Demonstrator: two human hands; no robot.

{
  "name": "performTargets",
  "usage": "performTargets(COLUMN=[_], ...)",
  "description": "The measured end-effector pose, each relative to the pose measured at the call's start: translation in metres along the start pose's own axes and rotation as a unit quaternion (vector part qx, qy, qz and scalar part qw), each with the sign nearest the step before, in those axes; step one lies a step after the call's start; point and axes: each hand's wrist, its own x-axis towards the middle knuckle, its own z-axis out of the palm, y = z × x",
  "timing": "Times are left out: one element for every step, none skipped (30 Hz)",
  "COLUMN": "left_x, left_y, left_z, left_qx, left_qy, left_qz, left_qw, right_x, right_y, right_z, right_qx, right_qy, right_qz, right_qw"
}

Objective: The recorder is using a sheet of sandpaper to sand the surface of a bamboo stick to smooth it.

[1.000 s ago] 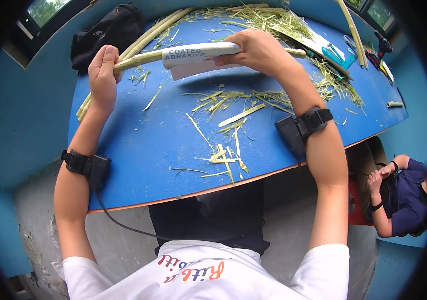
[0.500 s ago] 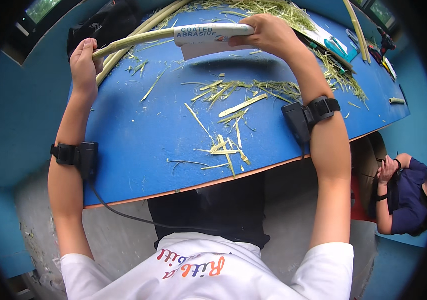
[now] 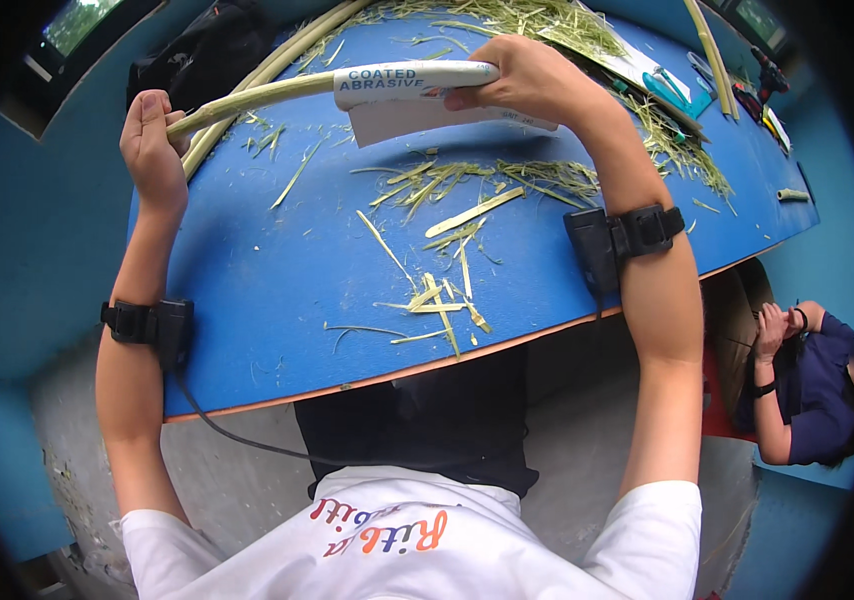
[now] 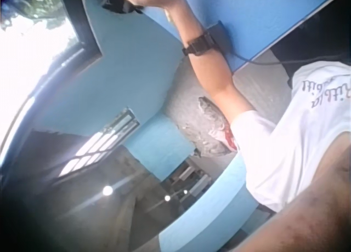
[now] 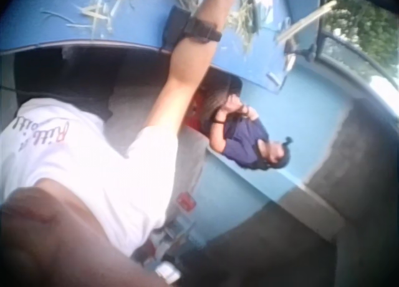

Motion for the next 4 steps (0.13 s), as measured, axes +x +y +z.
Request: performTargets(left_x=[-0.0005, -0.0007, -0.001, -0.0019], left_y=[-0.0005, 0.0004, 0.0018, 0.0036], left_z=[-0.0007, -0.0004, 0.0007, 0.0026], left_qx=[-0.007, -0.007, 0.0, 0.007], left_qy=[-0.004, -0.004, 0.002, 0.008], left_qz=[0.0, 0.0, 0.007, 0.013], left_qw=[1.0, 1.0, 1.0, 1.0], right_x=[-0.0001, -0.0001, 0.0, 0.0], right_y=[-0.0002, -0.0003, -0.0006, -0.0006], right_z=[-0.0004, -0.0011, -0.0022, -0.0027], right_qx=[0.0, 0.0, 0.003, 0.007], right_qy=[0.001, 0.001, 0.0, -0.002], right_qz=[-0.001, 0.0, -0.005, -0.009], right_qw=[1.0, 1.0, 1.0, 1.0])
